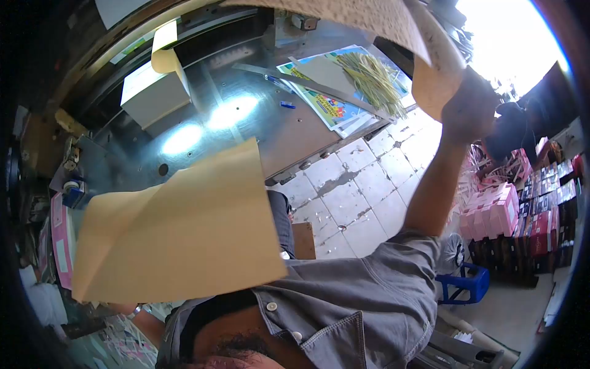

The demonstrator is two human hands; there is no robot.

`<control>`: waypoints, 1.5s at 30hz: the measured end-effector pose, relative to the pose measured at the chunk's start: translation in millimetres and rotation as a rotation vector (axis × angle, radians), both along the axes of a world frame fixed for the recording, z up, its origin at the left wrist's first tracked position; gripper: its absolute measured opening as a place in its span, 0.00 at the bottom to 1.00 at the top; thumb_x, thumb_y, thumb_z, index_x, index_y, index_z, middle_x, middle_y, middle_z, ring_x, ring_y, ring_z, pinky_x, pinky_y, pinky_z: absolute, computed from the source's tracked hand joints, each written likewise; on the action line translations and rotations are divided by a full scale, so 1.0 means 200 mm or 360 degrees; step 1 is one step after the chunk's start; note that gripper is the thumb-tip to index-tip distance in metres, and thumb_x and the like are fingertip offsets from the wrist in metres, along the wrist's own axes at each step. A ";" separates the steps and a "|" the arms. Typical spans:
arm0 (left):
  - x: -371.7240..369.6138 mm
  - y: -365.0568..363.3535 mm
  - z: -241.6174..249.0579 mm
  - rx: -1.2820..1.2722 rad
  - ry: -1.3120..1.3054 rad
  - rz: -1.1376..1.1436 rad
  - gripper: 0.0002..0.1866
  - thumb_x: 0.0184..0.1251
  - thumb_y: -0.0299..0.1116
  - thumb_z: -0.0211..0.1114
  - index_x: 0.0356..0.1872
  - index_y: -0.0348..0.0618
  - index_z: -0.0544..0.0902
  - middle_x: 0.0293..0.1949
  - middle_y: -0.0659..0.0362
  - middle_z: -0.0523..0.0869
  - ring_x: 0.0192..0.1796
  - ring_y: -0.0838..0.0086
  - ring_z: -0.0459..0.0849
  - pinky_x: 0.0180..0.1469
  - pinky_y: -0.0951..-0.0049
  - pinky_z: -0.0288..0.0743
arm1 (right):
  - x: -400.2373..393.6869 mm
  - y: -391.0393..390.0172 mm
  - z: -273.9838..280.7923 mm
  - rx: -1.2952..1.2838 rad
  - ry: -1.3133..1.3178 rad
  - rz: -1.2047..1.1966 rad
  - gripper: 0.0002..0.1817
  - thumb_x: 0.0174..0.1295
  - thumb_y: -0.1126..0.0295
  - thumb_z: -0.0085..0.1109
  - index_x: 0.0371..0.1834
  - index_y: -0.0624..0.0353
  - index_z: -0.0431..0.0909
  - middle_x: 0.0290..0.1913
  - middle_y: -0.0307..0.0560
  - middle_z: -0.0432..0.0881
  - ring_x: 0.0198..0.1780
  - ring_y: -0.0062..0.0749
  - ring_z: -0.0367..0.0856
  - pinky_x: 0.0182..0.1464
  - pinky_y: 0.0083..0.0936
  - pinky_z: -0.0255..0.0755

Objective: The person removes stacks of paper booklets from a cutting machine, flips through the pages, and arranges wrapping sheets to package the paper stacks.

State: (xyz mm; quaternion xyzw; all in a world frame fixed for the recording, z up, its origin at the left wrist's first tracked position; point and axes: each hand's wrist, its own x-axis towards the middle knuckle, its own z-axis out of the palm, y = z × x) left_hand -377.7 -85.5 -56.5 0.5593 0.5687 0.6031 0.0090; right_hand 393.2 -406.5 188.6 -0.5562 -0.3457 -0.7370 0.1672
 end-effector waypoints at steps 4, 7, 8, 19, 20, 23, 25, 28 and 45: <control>0.09 -0.03 0.05 -0.0145 0.0037 -0.0078 0.21 0.80 0.30 0.61 0.66 0.24 0.77 0.69 0.44 0.81 0.66 0.58 0.83 0.70 0.57 0.76 | 0.07 0.08 -0.40 0.0137 0.0224 0.0212 0.07 0.73 0.75 0.59 0.44 0.58 0.88 0.42 0.49 0.90 0.43 0.45 0.90 0.49 0.38 0.85; 0.17 -0.07 0.10 -0.0204 -0.0240 -0.0275 0.25 0.78 0.34 0.61 0.68 0.25 0.75 0.69 0.44 0.81 0.65 0.58 0.83 0.67 0.56 0.78 | 0.08 0.22 -0.58 0.0122 0.0503 0.0395 0.08 0.70 0.78 0.59 0.47 0.58 0.87 0.43 0.51 0.89 0.44 0.45 0.90 0.48 0.36 0.85; 0.16 -0.07 0.10 -0.0231 -0.0348 -0.0403 0.25 0.78 0.34 0.61 0.69 0.26 0.75 0.69 0.44 0.81 0.65 0.59 0.83 0.66 0.56 0.79 | 0.10 0.26 -0.63 0.0152 0.0607 0.0449 0.09 0.71 0.79 0.58 0.47 0.58 0.87 0.46 0.52 0.89 0.48 0.45 0.90 0.51 0.37 0.84; 0.24 -0.08 -0.13 -0.0303 -0.0606 -0.0705 0.02 0.72 0.28 0.63 0.39 0.44 0.78 0.69 0.50 0.81 0.66 0.58 0.81 0.70 0.56 0.78 | 0.50 0.32 -0.45 0.1099 0.0924 0.0455 0.12 0.73 0.73 0.54 0.47 0.66 0.87 0.45 0.53 0.90 0.45 0.39 0.88 0.49 0.33 0.82; 0.26 -0.09 -0.13 -0.0342 -0.0590 -0.0718 0.02 0.71 0.28 0.63 0.39 0.44 0.78 0.68 0.50 0.81 0.66 0.59 0.81 0.70 0.57 0.77 | 0.51 0.28 -0.39 0.1165 0.0914 0.0401 0.11 0.72 0.75 0.55 0.45 0.64 0.88 0.44 0.51 0.91 0.45 0.39 0.88 0.50 0.34 0.81; 0.35 -0.17 -0.11 -0.0460 -0.0465 -0.0704 0.06 0.69 0.27 0.67 0.42 0.42 0.78 0.67 0.50 0.82 0.65 0.62 0.82 0.70 0.63 0.75 | 0.26 0.31 -0.25 0.0880 0.0567 0.0627 0.11 0.68 0.80 0.53 0.42 0.65 0.88 0.41 0.52 0.90 0.44 0.39 0.87 0.48 0.35 0.82; 0.33 -0.15 -0.17 -0.0446 -0.0213 -0.0629 0.06 0.68 0.26 0.67 0.41 0.41 0.78 0.66 0.49 0.83 0.65 0.62 0.82 0.70 0.62 0.75 | 0.01 0.35 -0.20 0.0336 0.0166 0.0491 0.11 0.68 0.82 0.52 0.41 0.67 0.87 0.42 0.54 0.90 0.41 0.41 0.88 0.45 0.35 0.84; 0.38 -0.14 -0.18 -0.0566 -0.0358 -0.0638 0.06 0.66 0.24 0.68 0.38 0.41 0.78 0.63 0.50 0.85 0.64 0.61 0.82 0.69 0.61 0.75 | -0.07 0.44 -0.39 -0.0203 0.0355 0.0980 0.07 0.65 0.80 0.60 0.40 0.65 0.88 0.43 0.54 0.90 0.43 0.43 0.91 0.51 0.41 0.86; 0.44 -0.24 0.48 -0.0934 0.0796 -0.0004 0.37 0.69 0.17 0.58 0.80 0.53 0.69 0.63 0.47 0.83 0.61 0.51 0.83 0.62 0.53 0.76 | -0.34 1.04 -1.05 -0.1733 0.1101 0.1253 0.15 0.48 0.71 0.71 0.42 0.54 0.84 0.47 0.39 0.86 0.46 0.38 0.87 0.51 0.34 0.83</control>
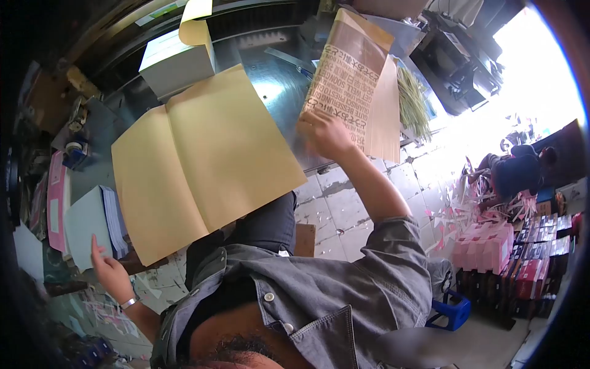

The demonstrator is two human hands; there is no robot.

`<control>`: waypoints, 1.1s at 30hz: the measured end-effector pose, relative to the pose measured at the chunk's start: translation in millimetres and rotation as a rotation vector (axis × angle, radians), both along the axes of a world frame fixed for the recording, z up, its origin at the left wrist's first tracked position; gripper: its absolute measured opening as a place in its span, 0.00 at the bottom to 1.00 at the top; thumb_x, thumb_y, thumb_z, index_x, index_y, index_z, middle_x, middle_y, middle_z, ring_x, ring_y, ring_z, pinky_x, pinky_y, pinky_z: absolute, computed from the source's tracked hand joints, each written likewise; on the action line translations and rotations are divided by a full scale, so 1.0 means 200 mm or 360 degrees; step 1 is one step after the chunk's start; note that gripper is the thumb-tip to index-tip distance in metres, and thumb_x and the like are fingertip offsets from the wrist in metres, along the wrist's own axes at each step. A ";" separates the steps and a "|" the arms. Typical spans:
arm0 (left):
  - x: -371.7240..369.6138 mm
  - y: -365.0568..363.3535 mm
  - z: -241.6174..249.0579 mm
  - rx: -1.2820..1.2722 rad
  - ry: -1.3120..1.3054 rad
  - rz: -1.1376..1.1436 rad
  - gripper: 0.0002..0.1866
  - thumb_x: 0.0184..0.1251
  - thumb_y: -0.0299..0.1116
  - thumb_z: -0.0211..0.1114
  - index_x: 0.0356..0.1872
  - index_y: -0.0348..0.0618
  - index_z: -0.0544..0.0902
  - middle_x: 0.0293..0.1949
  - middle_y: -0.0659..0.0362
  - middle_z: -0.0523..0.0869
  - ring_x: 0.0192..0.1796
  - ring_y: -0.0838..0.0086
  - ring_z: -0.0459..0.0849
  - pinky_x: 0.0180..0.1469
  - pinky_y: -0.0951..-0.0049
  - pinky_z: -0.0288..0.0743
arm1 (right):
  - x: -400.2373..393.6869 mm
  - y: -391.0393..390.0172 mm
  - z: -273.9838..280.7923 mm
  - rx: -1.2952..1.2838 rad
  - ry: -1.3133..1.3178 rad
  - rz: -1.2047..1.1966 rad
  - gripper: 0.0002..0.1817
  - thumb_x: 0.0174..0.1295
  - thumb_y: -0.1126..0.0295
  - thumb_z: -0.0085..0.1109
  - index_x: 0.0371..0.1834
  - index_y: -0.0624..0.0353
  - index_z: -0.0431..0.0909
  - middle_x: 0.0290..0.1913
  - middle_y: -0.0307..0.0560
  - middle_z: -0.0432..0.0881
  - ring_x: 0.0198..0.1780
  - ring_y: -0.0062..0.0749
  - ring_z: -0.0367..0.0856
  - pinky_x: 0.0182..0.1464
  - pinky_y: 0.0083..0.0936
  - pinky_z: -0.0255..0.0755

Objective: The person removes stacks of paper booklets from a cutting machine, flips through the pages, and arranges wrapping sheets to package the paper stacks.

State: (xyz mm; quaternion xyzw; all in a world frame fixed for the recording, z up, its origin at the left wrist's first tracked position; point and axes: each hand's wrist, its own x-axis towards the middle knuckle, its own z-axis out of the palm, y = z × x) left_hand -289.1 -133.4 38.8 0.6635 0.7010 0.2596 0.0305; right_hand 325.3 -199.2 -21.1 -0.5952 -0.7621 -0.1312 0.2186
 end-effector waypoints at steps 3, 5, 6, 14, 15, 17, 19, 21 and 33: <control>0.26 0.06 0.06 0.0234 -0.0233 -0.0530 0.32 0.70 0.21 0.62 0.76 0.45 0.73 0.66 0.45 0.80 0.66 0.49 0.80 0.68 0.54 0.73 | -0.06 -0.05 0.00 0.0145 -0.0032 -0.0067 0.18 0.48 0.69 0.70 0.45 0.52 0.85 0.47 0.38 0.86 0.48 0.40 0.86 0.52 0.36 0.82; 0.51 0.12 0.09 0.0300 -0.0251 -0.0925 0.30 0.71 0.26 0.66 0.74 0.39 0.73 0.69 0.45 0.78 0.70 0.48 0.77 0.72 0.54 0.70 | -0.12 -0.08 0.03 0.0288 -0.0036 -0.0196 0.18 0.50 0.68 0.69 0.47 0.52 0.86 0.46 0.38 0.85 0.48 0.42 0.85 0.54 0.38 0.81; 0.63 0.16 0.08 0.0287 -0.0179 -0.1093 0.31 0.71 0.30 0.68 0.74 0.37 0.73 0.70 0.44 0.77 0.73 0.48 0.75 0.74 0.54 0.68 | -0.18 -0.09 0.06 0.0336 -0.0020 -0.0305 0.17 0.52 0.68 0.69 0.48 0.52 0.87 0.45 0.39 0.85 0.48 0.43 0.85 0.55 0.40 0.79; 1.18 0.53 -0.40 -0.0294 0.0540 -0.1055 0.54 0.70 0.67 0.62 0.85 0.40 0.54 0.86 0.46 0.55 0.87 0.49 0.49 0.84 0.37 0.40 | -0.22 -0.07 -0.06 0.0141 0.0482 -0.0433 0.08 0.64 0.71 0.66 0.43 0.55 0.91 0.44 0.42 0.87 0.52 0.44 0.84 0.60 0.41 0.76; 1.19 0.53 -0.40 -0.0399 0.0596 -0.1046 0.55 0.69 0.69 0.60 0.85 0.40 0.53 0.86 0.47 0.54 0.87 0.49 0.48 0.84 0.37 0.39 | -0.26 -0.09 -0.02 0.0206 0.0529 -0.0455 0.07 0.63 0.75 0.65 0.42 0.56 0.90 0.45 0.42 0.88 0.52 0.45 0.84 0.61 0.43 0.75; 1.18 0.52 -0.44 -0.0451 0.0642 -0.1050 0.57 0.67 0.73 0.58 0.86 0.45 0.52 0.86 0.46 0.52 0.88 0.49 0.46 0.84 0.35 0.36 | -0.30 -0.13 0.07 0.0315 0.0443 -0.0531 0.07 0.64 0.76 0.64 0.42 0.56 0.88 0.45 0.42 0.88 0.53 0.45 0.84 0.63 0.47 0.74; 1.16 0.51 -0.45 -0.0421 0.0652 -0.1051 0.55 0.67 0.74 0.58 0.86 0.51 0.53 0.86 0.46 0.51 0.88 0.49 0.46 0.84 0.36 0.35 | -0.32 -0.14 0.12 0.0436 0.0500 -0.0562 0.05 0.66 0.76 0.62 0.42 0.56 0.85 0.45 0.44 0.87 0.52 0.47 0.84 0.69 0.54 0.69; 1.16 0.50 -0.46 -0.0390 0.0649 -0.1061 0.54 0.66 0.74 0.58 0.86 0.56 0.54 0.87 0.46 0.51 0.88 0.48 0.45 0.84 0.36 0.34 | -0.32 -0.14 0.11 0.0240 0.0446 -0.0569 0.06 0.67 0.76 0.60 0.41 0.58 0.86 0.46 0.46 0.88 0.52 0.49 0.85 0.67 0.50 0.70; 1.14 0.51 -0.44 -0.0423 0.0646 -0.1174 0.53 0.63 0.75 0.60 0.86 0.62 0.58 0.87 0.49 0.52 0.88 0.48 0.46 0.83 0.31 0.35 | -0.35 -0.14 0.01 -0.0449 0.0628 -0.0858 0.12 0.72 0.66 0.58 0.55 0.47 0.87 0.65 0.46 0.85 0.71 0.47 0.78 0.79 0.68 0.51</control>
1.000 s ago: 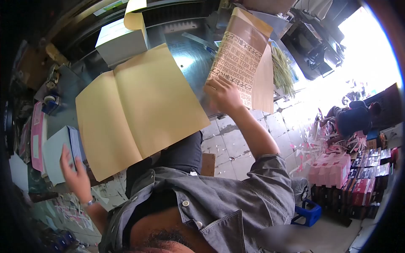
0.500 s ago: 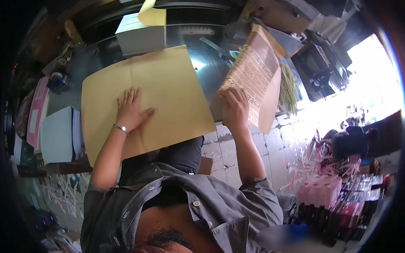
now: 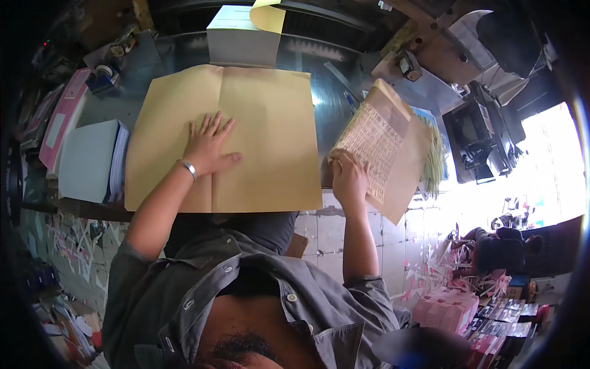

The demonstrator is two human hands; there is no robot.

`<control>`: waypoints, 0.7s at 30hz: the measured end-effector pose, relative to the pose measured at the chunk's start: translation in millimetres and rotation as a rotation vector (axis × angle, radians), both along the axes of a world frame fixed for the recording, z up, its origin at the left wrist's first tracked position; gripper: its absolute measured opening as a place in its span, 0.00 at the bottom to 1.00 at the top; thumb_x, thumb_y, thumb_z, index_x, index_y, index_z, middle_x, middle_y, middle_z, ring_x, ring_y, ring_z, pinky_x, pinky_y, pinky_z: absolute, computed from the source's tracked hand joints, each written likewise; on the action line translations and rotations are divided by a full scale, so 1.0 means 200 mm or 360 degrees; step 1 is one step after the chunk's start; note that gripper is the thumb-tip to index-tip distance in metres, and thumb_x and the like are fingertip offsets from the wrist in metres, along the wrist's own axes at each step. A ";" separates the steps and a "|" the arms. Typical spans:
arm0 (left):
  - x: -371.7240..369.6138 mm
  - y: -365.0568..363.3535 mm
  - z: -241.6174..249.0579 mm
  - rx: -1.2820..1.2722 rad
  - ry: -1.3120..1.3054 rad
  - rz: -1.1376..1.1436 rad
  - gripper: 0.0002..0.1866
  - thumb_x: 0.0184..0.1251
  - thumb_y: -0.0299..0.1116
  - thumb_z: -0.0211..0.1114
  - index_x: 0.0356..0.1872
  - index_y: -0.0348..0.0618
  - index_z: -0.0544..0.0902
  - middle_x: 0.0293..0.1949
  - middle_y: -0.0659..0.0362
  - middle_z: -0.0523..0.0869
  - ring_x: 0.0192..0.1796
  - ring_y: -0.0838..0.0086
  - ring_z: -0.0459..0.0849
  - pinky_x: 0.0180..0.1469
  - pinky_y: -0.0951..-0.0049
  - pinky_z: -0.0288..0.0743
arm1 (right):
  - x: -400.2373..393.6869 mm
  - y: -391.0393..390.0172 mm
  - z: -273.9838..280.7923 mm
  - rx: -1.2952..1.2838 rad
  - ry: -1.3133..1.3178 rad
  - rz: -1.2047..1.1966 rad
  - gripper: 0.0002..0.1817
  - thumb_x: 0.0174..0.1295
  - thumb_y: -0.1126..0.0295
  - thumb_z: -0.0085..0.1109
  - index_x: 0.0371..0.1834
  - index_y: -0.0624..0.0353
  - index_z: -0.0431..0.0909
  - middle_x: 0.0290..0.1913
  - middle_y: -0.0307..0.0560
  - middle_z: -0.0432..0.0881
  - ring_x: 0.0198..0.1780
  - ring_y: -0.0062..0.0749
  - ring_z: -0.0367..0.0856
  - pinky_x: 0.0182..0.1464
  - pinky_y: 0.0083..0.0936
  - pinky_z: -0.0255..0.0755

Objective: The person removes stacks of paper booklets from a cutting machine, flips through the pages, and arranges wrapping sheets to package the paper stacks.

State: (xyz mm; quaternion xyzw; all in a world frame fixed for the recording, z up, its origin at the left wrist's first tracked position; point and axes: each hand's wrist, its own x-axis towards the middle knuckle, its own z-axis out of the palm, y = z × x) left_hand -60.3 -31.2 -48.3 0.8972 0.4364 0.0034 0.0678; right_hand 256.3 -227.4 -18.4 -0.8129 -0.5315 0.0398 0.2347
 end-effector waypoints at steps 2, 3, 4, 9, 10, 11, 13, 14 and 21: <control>0.01 0.02 0.05 -0.0022 0.0022 0.0006 0.53 0.63 0.75 0.61 0.85 0.60 0.59 0.86 0.48 0.53 0.87 0.48 0.48 0.83 0.33 0.38 | 0.06 0.02 -0.01 0.0013 -0.0119 -0.0042 0.18 0.70 0.62 0.61 0.61 0.46 0.85 0.68 0.47 0.83 0.73 0.48 0.77 0.80 0.70 0.48; 0.01 0.05 0.05 -0.0011 -0.0056 0.0038 0.53 0.63 0.73 0.62 0.85 0.59 0.60 0.86 0.48 0.53 0.87 0.47 0.49 0.84 0.35 0.40 | 0.09 0.03 -0.01 0.0057 -0.0084 -0.0026 0.19 0.69 0.61 0.62 0.63 0.47 0.84 0.69 0.47 0.83 0.73 0.48 0.77 0.80 0.71 0.47; 0.01 0.06 0.04 -0.0007 -0.0129 0.0066 0.52 0.63 0.71 0.64 0.84 0.57 0.61 0.86 0.48 0.54 0.86 0.47 0.50 0.84 0.36 0.42 | 0.09 0.03 0.00 0.0093 -0.0045 -0.0014 0.21 0.69 0.61 0.63 0.64 0.47 0.84 0.69 0.47 0.83 0.73 0.48 0.77 0.80 0.71 0.47; 0.03 0.26 0.02 0.0181 -0.0317 0.0042 0.49 0.66 0.66 0.66 0.83 0.54 0.64 0.85 0.48 0.55 0.86 0.47 0.52 0.84 0.40 0.45 | 0.16 0.08 0.00 0.0133 0.0072 -0.0047 0.35 0.62 0.59 0.71 0.74 0.54 0.76 0.72 0.59 0.79 0.74 0.55 0.75 0.78 0.53 0.61; 0.05 0.31 0.03 0.0206 -0.0321 0.0022 0.48 0.67 0.66 0.65 0.83 0.55 0.63 0.86 0.48 0.54 0.86 0.47 0.51 0.84 0.40 0.44 | 0.18 0.10 -0.01 0.0160 0.0063 -0.0079 0.37 0.62 0.57 0.71 0.75 0.54 0.74 0.74 0.61 0.76 0.75 0.57 0.73 0.78 0.53 0.61; 0.06 0.35 0.04 0.0224 -0.0322 -0.0004 0.47 0.67 0.66 0.65 0.83 0.56 0.63 0.86 0.48 0.54 0.86 0.48 0.51 0.84 0.39 0.43 | 0.20 0.11 -0.02 0.0181 0.0057 -0.0117 0.39 0.62 0.54 0.72 0.76 0.53 0.73 0.75 0.64 0.73 0.76 0.60 0.71 0.79 0.52 0.60; 0.07 0.41 0.06 0.0161 -0.0216 0.0034 0.47 0.68 0.67 0.64 0.84 0.59 0.63 0.86 0.49 0.53 0.87 0.48 0.50 0.84 0.36 0.41 | 0.22 0.14 -0.03 0.0203 0.0004 -0.0195 0.42 0.62 0.51 0.72 0.78 0.52 0.70 0.78 0.66 0.69 0.77 0.62 0.68 0.79 0.52 0.59; 0.08 0.44 0.08 0.0124 -0.0166 0.0031 0.47 0.68 0.67 0.64 0.84 0.60 0.62 0.86 0.49 0.53 0.87 0.49 0.49 0.84 0.34 0.40 | 0.23 0.16 -0.03 0.0196 -0.0046 -0.0240 0.43 0.61 0.50 0.72 0.79 0.51 0.69 0.79 0.66 0.67 0.78 0.62 0.67 0.79 0.52 0.59; 0.05 0.50 0.03 0.0118 -0.0207 0.0012 0.44 0.65 0.66 0.68 0.79 0.58 0.71 0.84 0.49 0.60 0.85 0.51 0.56 0.82 0.33 0.44 | 0.17 0.30 0.09 0.0292 -0.0127 -0.0202 0.44 0.61 0.53 0.75 0.80 0.52 0.68 0.77 0.62 0.70 0.78 0.59 0.67 0.77 0.53 0.60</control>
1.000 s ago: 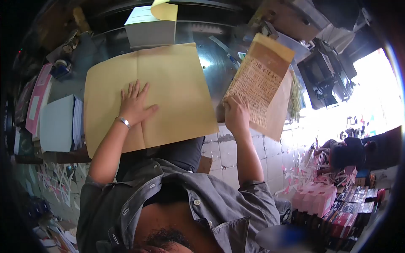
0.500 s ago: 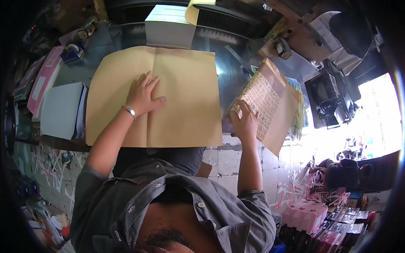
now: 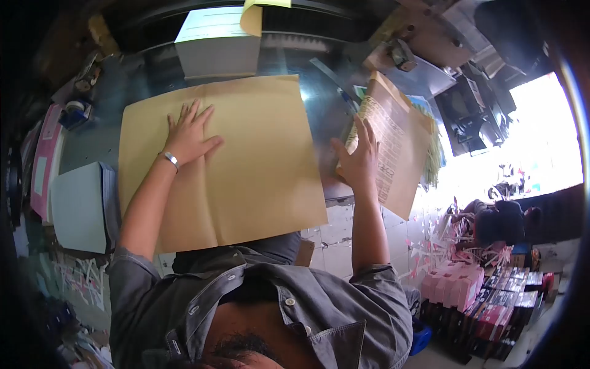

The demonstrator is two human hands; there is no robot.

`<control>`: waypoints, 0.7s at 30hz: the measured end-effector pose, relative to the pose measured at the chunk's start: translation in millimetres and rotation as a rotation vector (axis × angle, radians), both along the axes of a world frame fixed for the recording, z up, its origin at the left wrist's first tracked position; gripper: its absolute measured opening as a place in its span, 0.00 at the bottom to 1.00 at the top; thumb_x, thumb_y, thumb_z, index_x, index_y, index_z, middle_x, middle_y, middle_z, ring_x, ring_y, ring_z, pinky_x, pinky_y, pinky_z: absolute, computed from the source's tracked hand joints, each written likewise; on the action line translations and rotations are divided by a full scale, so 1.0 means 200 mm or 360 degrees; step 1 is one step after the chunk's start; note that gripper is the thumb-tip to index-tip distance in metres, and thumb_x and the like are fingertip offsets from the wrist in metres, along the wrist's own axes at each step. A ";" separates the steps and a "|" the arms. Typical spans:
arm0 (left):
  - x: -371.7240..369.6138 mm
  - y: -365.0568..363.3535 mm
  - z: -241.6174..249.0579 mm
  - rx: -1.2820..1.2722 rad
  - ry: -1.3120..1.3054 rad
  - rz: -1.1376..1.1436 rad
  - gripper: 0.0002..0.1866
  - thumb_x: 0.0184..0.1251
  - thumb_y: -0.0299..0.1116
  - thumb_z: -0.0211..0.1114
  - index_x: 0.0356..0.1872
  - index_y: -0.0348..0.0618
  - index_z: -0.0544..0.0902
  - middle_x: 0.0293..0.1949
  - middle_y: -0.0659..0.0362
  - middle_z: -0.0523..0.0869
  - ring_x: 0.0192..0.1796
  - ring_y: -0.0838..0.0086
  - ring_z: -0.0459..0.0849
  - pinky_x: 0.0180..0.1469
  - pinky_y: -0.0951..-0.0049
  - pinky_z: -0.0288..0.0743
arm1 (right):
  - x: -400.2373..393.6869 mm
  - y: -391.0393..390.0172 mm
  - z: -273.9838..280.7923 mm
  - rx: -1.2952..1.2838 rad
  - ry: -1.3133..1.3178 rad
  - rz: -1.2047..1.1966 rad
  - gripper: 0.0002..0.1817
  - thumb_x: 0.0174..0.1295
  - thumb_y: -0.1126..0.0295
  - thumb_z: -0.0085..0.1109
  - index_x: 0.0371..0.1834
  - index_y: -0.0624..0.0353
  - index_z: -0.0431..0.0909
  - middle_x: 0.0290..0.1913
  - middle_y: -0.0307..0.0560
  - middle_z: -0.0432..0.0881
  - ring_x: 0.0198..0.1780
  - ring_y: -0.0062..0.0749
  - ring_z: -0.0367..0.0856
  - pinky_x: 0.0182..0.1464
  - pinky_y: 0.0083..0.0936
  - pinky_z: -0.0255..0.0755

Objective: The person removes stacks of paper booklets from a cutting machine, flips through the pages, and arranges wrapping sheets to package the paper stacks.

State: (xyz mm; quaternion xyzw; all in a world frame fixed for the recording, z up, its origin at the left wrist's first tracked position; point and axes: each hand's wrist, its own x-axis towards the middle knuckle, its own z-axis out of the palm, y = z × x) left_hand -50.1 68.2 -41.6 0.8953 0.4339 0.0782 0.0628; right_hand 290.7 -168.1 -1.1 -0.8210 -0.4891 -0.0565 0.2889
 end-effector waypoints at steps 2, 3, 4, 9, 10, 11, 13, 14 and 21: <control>-0.01 0.11 -0.04 0.0005 -0.0204 -0.0112 0.36 0.65 0.60 0.71 0.70 0.53 0.79 0.76 0.49 0.71 0.78 0.52 0.68 0.78 0.43 0.58 | -0.07 0.16 0.05 0.0091 0.0097 0.0177 0.43 0.60 0.55 0.75 0.79 0.54 0.69 0.76 0.61 0.71 0.77 0.58 0.68 0.77 0.52 0.61; -0.01 0.19 -0.04 0.0019 -0.0308 -0.0162 0.33 0.64 0.57 0.73 0.66 0.51 0.82 0.72 0.49 0.77 0.74 0.53 0.74 0.76 0.48 0.65 | -0.11 0.26 0.06 0.0178 0.0038 0.0264 0.39 0.60 0.58 0.76 0.75 0.57 0.73 0.72 0.59 0.76 0.74 0.56 0.72 0.74 0.46 0.66; 0.00 0.26 -0.01 -0.0080 -0.0403 -0.0022 0.31 0.64 0.54 0.73 0.64 0.49 0.83 0.69 0.50 0.79 0.71 0.54 0.76 0.72 0.51 0.68 | -0.14 0.38 0.07 0.0175 0.0086 0.0344 0.39 0.60 0.57 0.76 0.74 0.57 0.74 0.70 0.59 0.78 0.72 0.56 0.75 0.72 0.45 0.69; 0.06 0.65 -0.03 0.0035 -0.0901 0.0485 0.26 0.65 0.40 0.74 0.62 0.42 0.82 0.55 0.49 0.86 0.59 0.52 0.85 0.60 0.59 0.81 | -0.25 1.11 -0.10 -0.0012 0.0444 0.0382 0.34 0.58 0.53 0.77 0.65 0.60 0.82 0.60 0.57 0.84 0.59 0.51 0.84 0.63 0.41 0.77; 0.05 0.73 -0.09 0.0124 -0.0943 0.0541 0.26 0.65 0.40 0.74 0.63 0.42 0.82 0.55 0.49 0.86 0.59 0.52 0.85 0.60 0.58 0.81 | -0.25 1.22 -0.13 -0.0138 0.0459 0.0364 0.33 0.57 0.52 0.77 0.63 0.60 0.83 0.59 0.57 0.84 0.58 0.51 0.85 0.62 0.43 0.77; 0.05 0.78 -0.09 0.0029 -0.0742 0.0609 0.26 0.64 0.41 0.75 0.62 0.44 0.84 0.55 0.49 0.87 0.58 0.51 0.85 0.61 0.58 0.81 | -0.26 1.31 -0.15 -0.0267 0.0476 0.0344 0.32 0.57 0.51 0.77 0.60 0.60 0.84 0.57 0.56 0.84 0.56 0.50 0.85 0.61 0.44 0.77; 0.04 0.85 -0.07 -0.0100 -0.0605 0.0562 0.23 0.64 0.42 0.76 0.58 0.44 0.87 0.54 0.48 0.87 0.58 0.51 0.86 0.60 0.58 0.81 | -0.33 1.43 -0.21 -0.0326 0.0403 0.0230 0.26 0.56 0.53 0.77 0.52 0.59 0.88 0.51 0.53 0.86 0.53 0.48 0.86 0.56 0.44 0.77; 0.04 0.86 -0.06 -0.0172 -0.0529 0.0536 0.22 0.64 0.42 0.76 0.56 0.44 0.88 0.54 0.48 0.87 0.58 0.51 0.86 0.60 0.57 0.81 | -0.35 1.43 -0.24 -0.0251 0.0354 0.0210 0.25 0.56 0.54 0.78 0.52 0.59 0.88 0.51 0.53 0.86 0.52 0.49 0.85 0.55 0.44 0.76; 0.05 0.84 -0.13 -0.0019 -0.0835 0.0470 0.16 0.63 0.42 0.77 0.41 0.39 0.90 0.40 0.53 0.90 0.42 0.55 0.88 0.45 0.58 0.82 | -0.35 1.46 -0.30 -0.0104 0.0292 0.0131 0.20 0.56 0.58 0.78 0.45 0.59 0.87 0.46 0.49 0.86 0.48 0.49 0.84 0.53 0.43 0.74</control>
